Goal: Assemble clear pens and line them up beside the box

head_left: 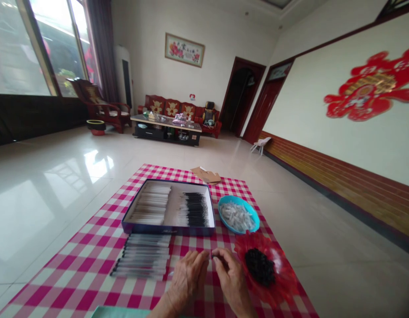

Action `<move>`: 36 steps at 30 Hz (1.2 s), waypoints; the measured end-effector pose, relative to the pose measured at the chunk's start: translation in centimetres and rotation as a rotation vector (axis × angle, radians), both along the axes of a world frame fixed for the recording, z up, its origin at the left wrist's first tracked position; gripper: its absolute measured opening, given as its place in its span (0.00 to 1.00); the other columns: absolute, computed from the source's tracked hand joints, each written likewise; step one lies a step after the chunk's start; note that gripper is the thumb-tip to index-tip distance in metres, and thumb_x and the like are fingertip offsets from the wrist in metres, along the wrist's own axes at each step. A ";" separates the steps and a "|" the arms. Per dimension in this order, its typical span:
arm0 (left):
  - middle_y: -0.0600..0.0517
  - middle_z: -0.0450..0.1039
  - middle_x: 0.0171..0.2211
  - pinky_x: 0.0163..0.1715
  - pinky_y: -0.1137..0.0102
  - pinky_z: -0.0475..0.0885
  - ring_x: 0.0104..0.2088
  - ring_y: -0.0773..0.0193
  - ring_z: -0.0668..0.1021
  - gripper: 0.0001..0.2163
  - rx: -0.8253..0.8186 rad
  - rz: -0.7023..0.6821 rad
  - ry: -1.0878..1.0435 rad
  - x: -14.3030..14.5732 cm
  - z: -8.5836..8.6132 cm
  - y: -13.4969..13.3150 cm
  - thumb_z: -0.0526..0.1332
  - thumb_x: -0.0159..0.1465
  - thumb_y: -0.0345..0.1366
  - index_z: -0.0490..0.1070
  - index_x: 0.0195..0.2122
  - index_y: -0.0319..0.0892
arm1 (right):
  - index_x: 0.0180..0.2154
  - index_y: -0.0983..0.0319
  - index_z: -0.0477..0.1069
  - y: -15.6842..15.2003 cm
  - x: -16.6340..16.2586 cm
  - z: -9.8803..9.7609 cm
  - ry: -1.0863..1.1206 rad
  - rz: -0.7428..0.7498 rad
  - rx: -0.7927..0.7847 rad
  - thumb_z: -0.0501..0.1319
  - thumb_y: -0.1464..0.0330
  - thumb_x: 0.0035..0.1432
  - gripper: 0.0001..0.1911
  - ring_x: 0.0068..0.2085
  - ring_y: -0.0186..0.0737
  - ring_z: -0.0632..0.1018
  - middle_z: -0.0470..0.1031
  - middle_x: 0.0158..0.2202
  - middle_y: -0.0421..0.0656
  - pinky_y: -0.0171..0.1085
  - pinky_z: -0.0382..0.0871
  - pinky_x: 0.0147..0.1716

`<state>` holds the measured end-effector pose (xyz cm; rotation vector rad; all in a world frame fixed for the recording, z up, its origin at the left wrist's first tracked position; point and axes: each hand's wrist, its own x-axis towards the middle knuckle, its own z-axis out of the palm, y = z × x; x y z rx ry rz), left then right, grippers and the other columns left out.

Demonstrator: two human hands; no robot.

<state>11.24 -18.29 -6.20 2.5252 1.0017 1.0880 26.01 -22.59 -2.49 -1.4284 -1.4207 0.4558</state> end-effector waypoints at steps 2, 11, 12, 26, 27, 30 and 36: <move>0.50 0.73 0.33 0.32 0.67 0.69 0.32 0.59 0.75 0.11 -0.017 -0.002 0.008 0.0 0.2 0.0 0.47 0.68 0.32 0.65 0.47 0.45 | 0.36 0.60 0.74 0.1 0.1 -0.3 -0.009 0.015 -0.001 0.57 0.67 0.58 0.08 0.36 0.41 0.79 0.78 0.34 0.44 0.33 0.74 0.36; 0.52 0.70 0.27 0.26 0.70 0.62 0.28 0.60 0.72 0.08 -0.017 0.019 0.081 0.1 0.9 -0.3 0.49 0.67 0.31 0.66 0.39 0.46 | 0.37 0.59 0.75 -0.1 0.5 -0.7 -0.017 0.066 0.007 0.56 0.68 0.60 0.09 0.39 0.41 0.79 0.77 0.36 0.45 0.33 0.74 0.39; 0.52 0.69 0.27 0.25 0.70 0.61 0.28 0.60 0.72 0.08 -0.017 0.017 0.092 0.1 0.8 -0.4 0.49 0.67 0.31 0.66 0.38 0.46 | 0.37 0.59 0.75 -0.2 0.6 -0.8 -0.017 0.072 0.004 0.56 0.68 0.60 0.09 0.39 0.41 0.79 0.77 0.36 0.45 0.33 0.73 0.39; 0.52 0.69 0.27 0.27 0.70 0.63 0.28 0.62 0.72 0.08 -0.065 -0.015 0.080 0.2 0.9 -0.4 0.49 0.67 0.30 0.65 0.34 0.44 | 0.38 0.59 0.73 -0.5 0.6 -1.2 0.033 0.067 -0.078 0.57 0.67 0.59 0.07 0.37 0.39 0.79 0.78 0.35 0.42 0.31 0.72 0.37; 0.52 0.68 0.27 0.26 0.70 0.63 0.27 0.63 0.71 0.08 -0.073 -0.014 0.089 0.2 1.0 -0.4 0.49 0.67 0.30 0.65 0.33 0.44 | 0.37 0.59 0.73 -0.5 0.7 -1.1 0.018 0.077 -0.070 0.57 0.67 0.59 0.07 0.36 0.39 0.79 0.78 0.34 0.42 0.31 0.72 0.37; 0.52 0.67 0.27 0.26 0.71 0.62 0.27 0.64 0.71 0.09 -0.093 -0.030 0.111 0.1 1.2 -0.5 0.49 0.67 0.30 0.65 0.31 0.43 | 0.34 0.59 0.73 -0.5 0.8 -1.0 -0.019 0.105 -0.044 0.57 0.68 0.59 0.06 0.36 0.38 0.78 0.77 0.34 0.42 0.30 0.71 0.37; 0.51 0.66 0.28 0.26 0.71 0.62 0.28 0.64 0.70 0.10 -0.102 -0.077 0.112 0.1 1.1 -0.3 0.47 0.67 0.30 0.65 0.31 0.43 | 0.36 0.59 0.74 -0.5 0.9 -1.3 0.029 0.118 -0.068 0.58 0.68 0.58 0.06 0.38 0.39 0.78 0.77 0.35 0.43 0.31 0.72 0.39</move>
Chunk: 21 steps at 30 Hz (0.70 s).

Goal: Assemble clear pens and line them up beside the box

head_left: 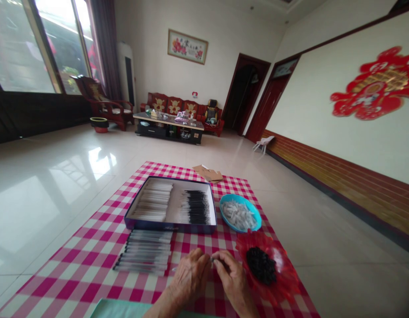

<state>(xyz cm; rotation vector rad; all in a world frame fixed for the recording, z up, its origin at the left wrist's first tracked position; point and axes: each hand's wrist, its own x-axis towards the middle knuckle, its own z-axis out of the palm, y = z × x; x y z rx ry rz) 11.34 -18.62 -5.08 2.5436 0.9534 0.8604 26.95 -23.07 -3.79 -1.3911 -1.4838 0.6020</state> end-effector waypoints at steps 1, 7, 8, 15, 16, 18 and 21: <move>0.51 0.66 0.28 0.26 0.72 0.62 0.27 0.65 0.70 0.10 -0.012 -0.001 -0.007 0.0 0.1 0.0 0.47 0.67 0.30 0.65 0.32 0.43 | 0.36 0.59 0.74 0.0 0.0 -0.1 0.023 0.001 -0.010 0.59 0.68 0.58 0.06 0.39 0.39 0.78 0.77 0.36 0.43 0.32 0.72 0.39; 0.51 0.66 0.28 0.27 0.72 0.63 0.28 0.65 0.70 0.11 -0.018 -0.020 -0.026 -0.2 0.8 -0.1 0.46 0.68 0.30 0.65 0.32 0.43 | 0.40 0.60 0.74 -0.2 0.3 -0.7 0.187 -0.023 -0.106 0.60 0.62 0.57 0.11 0.38 0.44 0.79 0.79 0.37 0.46 0.37 0.74 0.39; 0.51 0.66 0.28 0.27 0.72 0.63 0.28 0.65 0.70 0.11 -0.014 -0.023 -0.024 -0.2 0.9 -0.1 0.46 0.67 0.29 0.65 0.32 0.43 | 0.40 0.61 0.74 -0.2 0.4 -0.9 0.198 -0.029 -0.123 0.61 0.61 0.57 0.12 0.38 0.45 0.79 0.79 0.37 0.46 0.38 0.74 0.39; 0.52 0.66 0.28 0.29 0.72 0.63 0.29 0.65 0.70 0.10 0.015 -0.037 -0.020 -0.1 1.0 -0.1 0.47 0.67 0.28 0.64 0.31 0.43 | 0.34 0.61 0.74 -0.2 0.3 -0.6 0.144 -0.056 -0.168 0.60 0.55 0.56 0.15 0.32 0.43 0.79 0.78 0.29 0.43 0.35 0.73 0.32; 0.52 0.66 0.28 0.29 0.72 0.63 0.29 0.65 0.70 0.10 0.024 -0.037 -0.015 -0.1 1.0 -0.1 0.47 0.67 0.28 0.64 0.31 0.43 | 0.33 0.61 0.74 -0.2 0.2 -0.3 0.098 -0.065 -0.161 0.59 0.55 0.56 0.15 0.30 0.41 0.78 0.77 0.27 0.42 0.33 0.72 0.30; 0.52 0.65 0.28 0.29 0.72 0.62 0.29 0.65 0.69 0.10 0.045 -0.038 0.000 -0.1 0.8 -0.2 0.47 0.67 0.28 0.64 0.31 0.43 | 0.31 0.60 0.73 -0.2 -0.3 0.1 -0.015 -0.093 -0.124 0.57 0.55 0.58 0.16 0.27 0.39 0.76 0.75 0.24 0.40 0.32 0.70 0.26; 0.52 0.65 0.28 0.28 0.71 0.62 0.29 0.64 0.69 0.10 0.052 -0.023 0.019 0.0 0.5 -0.2 0.47 0.67 0.28 0.64 0.31 0.43 | 0.26 0.59 0.71 -0.1 -1.0 0.5 -0.146 -0.160 -0.015 0.55 0.57 0.60 0.17 0.23 0.37 0.73 0.72 0.21 0.39 0.32 0.68 0.25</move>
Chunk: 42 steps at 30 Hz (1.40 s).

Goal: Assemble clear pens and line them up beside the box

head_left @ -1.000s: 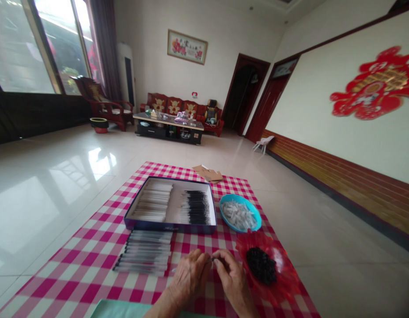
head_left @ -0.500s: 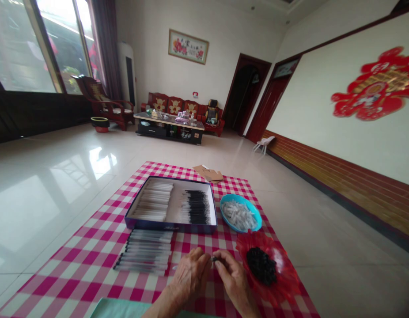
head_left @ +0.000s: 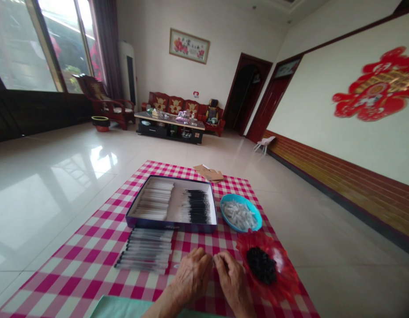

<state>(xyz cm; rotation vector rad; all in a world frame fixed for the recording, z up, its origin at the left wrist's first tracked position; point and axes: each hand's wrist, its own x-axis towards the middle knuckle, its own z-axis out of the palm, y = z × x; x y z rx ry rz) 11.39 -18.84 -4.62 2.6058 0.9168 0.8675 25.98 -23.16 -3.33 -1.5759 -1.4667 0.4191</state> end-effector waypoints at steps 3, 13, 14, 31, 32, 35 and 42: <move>0.52 0.65 0.28 0.28 0.71 0.61 0.29 0.64 0.68 0.09 -0.014 0.020 0.010 0.0 -0.1 0.1 0.48 0.66 0.28 0.64 0.31 0.43 | 0.23 0.57 0.69 0.2 -0.4 0.1 -0.003 -0.035 0.077 0.54 0.58 0.60 0.17 0.22 0.37 0.73 0.71 0.19 0.40 0.32 0.68 0.25; 0.51 0.67 0.29 0.31 0.68 0.61 0.31 0.61 0.68 0.08 0.014 0.081 0.029 -0.2 0.1 0.2 0.50 0.65 0.27 0.67 0.33 0.43 | 0.36 0.58 0.72 -0.5 -0.1 1.0 0.028 0.056 0.069 0.55 0.61 0.60 0.11 0.34 0.41 0.79 0.78 0.33 0.42 0.33 0.73 0.34; 0.52 0.67 0.28 0.32 0.67 0.61 0.31 0.61 0.68 0.08 0.027 0.085 0.030 -0.1 0.2 0.2 0.51 0.65 0.27 0.68 0.33 0.44 | 0.35 0.58 0.72 -0.4 -0.1 0.7 0.018 0.049 0.080 0.54 0.61 0.61 0.11 0.34 0.41 0.79 0.77 0.32 0.43 0.33 0.73 0.34; 0.51 0.68 0.30 0.37 0.64 0.59 0.32 0.60 0.67 0.07 0.115 0.171 0.038 -0.3 1.1 0.5 0.55 0.64 0.30 0.71 0.39 0.47 | 0.38 0.60 0.71 0.1 0.0 -1.9 0.082 0.067 0.118 0.54 0.64 0.62 0.09 0.37 0.40 0.78 0.77 0.34 0.44 0.33 0.72 0.37; 0.51 0.68 0.30 0.37 0.64 0.59 0.32 0.60 0.67 0.07 0.104 0.168 0.048 -0.3 1.2 0.4 0.55 0.64 0.30 0.71 0.38 0.48 | 0.37 0.60 0.71 0.2 0.0 -1.9 0.075 0.057 0.127 0.54 0.64 0.62 0.10 0.36 0.40 0.78 0.77 0.34 0.44 0.34 0.72 0.37; 0.52 0.67 0.29 0.36 0.64 0.59 0.32 0.60 0.67 0.06 0.075 0.154 0.080 -0.3 1.3 0.3 0.55 0.63 0.30 0.71 0.36 0.47 | 0.33 0.60 0.72 0.6 -0.2 -2.1 0.071 0.020 0.122 0.52 0.63 0.63 0.13 0.34 0.40 0.78 0.77 0.32 0.44 0.33 0.72 0.36; 0.52 0.68 0.30 0.39 0.63 0.60 0.33 0.59 0.67 0.09 0.061 0.148 0.067 -0.4 1.1 0.4 0.55 0.63 0.29 0.71 0.40 0.48 | 0.39 0.60 0.71 0.1 -0.2 -1.9 0.138 0.021 0.093 0.53 0.62 0.63 0.11 0.38 0.41 0.78 0.77 0.36 0.45 0.34 0.73 0.39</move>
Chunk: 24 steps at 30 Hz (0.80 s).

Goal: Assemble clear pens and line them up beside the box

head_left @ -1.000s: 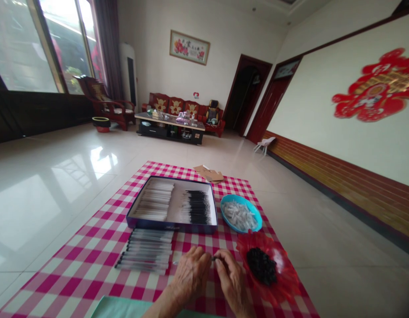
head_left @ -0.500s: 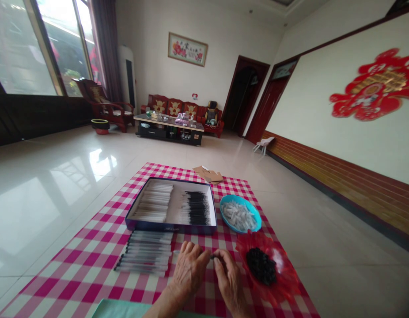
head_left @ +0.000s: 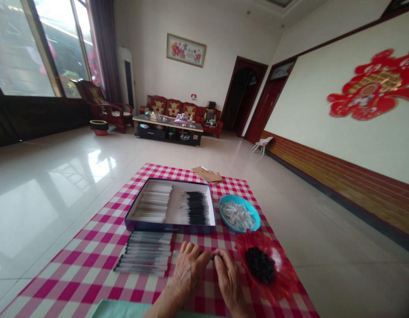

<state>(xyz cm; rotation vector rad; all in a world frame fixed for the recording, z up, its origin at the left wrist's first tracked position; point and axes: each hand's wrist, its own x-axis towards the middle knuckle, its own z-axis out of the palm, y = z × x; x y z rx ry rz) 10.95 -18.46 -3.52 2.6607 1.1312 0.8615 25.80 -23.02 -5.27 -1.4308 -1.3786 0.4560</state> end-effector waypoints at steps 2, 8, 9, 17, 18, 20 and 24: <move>0.52 0.69 0.31 0.39 0.63 0.60 0.33 0.59 0.67 0.09 -0.004 0.001 0.003 -0.1 -0.1 0.0 0.55 0.64 0.29 0.71 0.41 0.49 | 0.41 0.60 0.70 -0.2 0.1 0.0 0.013 0.055 -0.011 0.54 0.64 0.62 0.10 0.39 0.41 0.78 0.77 0.37 0.45 0.35 0.73 0.40; 0.52 0.68 0.30 0.38 0.64 0.60 0.33 0.59 0.68 0.08 -0.028 -0.006 0.023 0.1 0.1 0.0 0.56 0.64 0.30 0.71 0.40 0.49 | 0.36 0.60 0.71 0.1 0.1 -0.5 -0.035 0.033 0.032 0.53 0.65 0.63 0.10 0.38 0.41 0.78 0.76 0.35 0.45 0.34 0.72 0.39; 0.52 0.68 0.30 0.38 0.64 0.60 0.33 0.59 0.68 0.08 -0.032 -0.007 0.026 0.1 0.1 0.0 0.56 0.64 0.30 0.71 0.40 0.49 | 0.34 0.60 0.71 0.3 0.0 -0.6 -0.038 0.024 0.030 0.53 0.65 0.63 0.10 0.37 0.40 0.78 0.76 0.34 0.44 0.33 0.71 0.37; 0.52 0.68 0.30 0.37 0.65 0.59 0.33 0.60 0.67 0.08 -0.018 -0.005 0.031 0.2 -0.6 0.0 0.55 0.65 0.31 0.71 0.40 0.49 | 0.40 0.60 0.70 0.0 0.2 -0.4 0.015 0.025 0.000 0.52 0.65 0.63 0.10 0.40 0.40 0.77 0.76 0.37 0.44 0.34 0.70 0.41; 0.53 0.68 0.30 0.37 0.65 0.59 0.33 0.60 0.68 0.08 -0.016 -0.006 0.031 0.2 -0.6 0.0 0.55 0.65 0.31 0.71 0.41 0.49 | 0.40 0.60 0.69 -0.1 0.3 -0.4 0.014 0.050 -0.006 0.53 0.65 0.63 0.09 0.40 0.40 0.77 0.76 0.37 0.43 0.34 0.70 0.41; 0.53 0.68 0.30 0.37 0.65 0.59 0.33 0.60 0.68 0.08 -0.019 -0.002 0.032 0.1 -0.6 -0.1 0.56 0.65 0.31 0.71 0.42 0.50 | 0.40 0.60 0.69 -0.1 0.3 -0.4 0.006 0.081 -0.004 0.54 0.67 0.61 0.08 0.39 0.40 0.77 0.76 0.37 0.43 0.33 0.70 0.40; 0.53 0.69 0.30 0.37 0.65 0.59 0.33 0.60 0.68 0.08 -0.029 -0.001 0.040 0.2 -0.4 0.0 0.56 0.65 0.31 0.72 0.41 0.49 | 0.38 0.60 0.70 0.1 0.3 -0.7 -0.006 0.071 0.009 0.55 0.68 0.61 0.07 0.38 0.40 0.77 0.76 0.36 0.43 0.33 0.70 0.39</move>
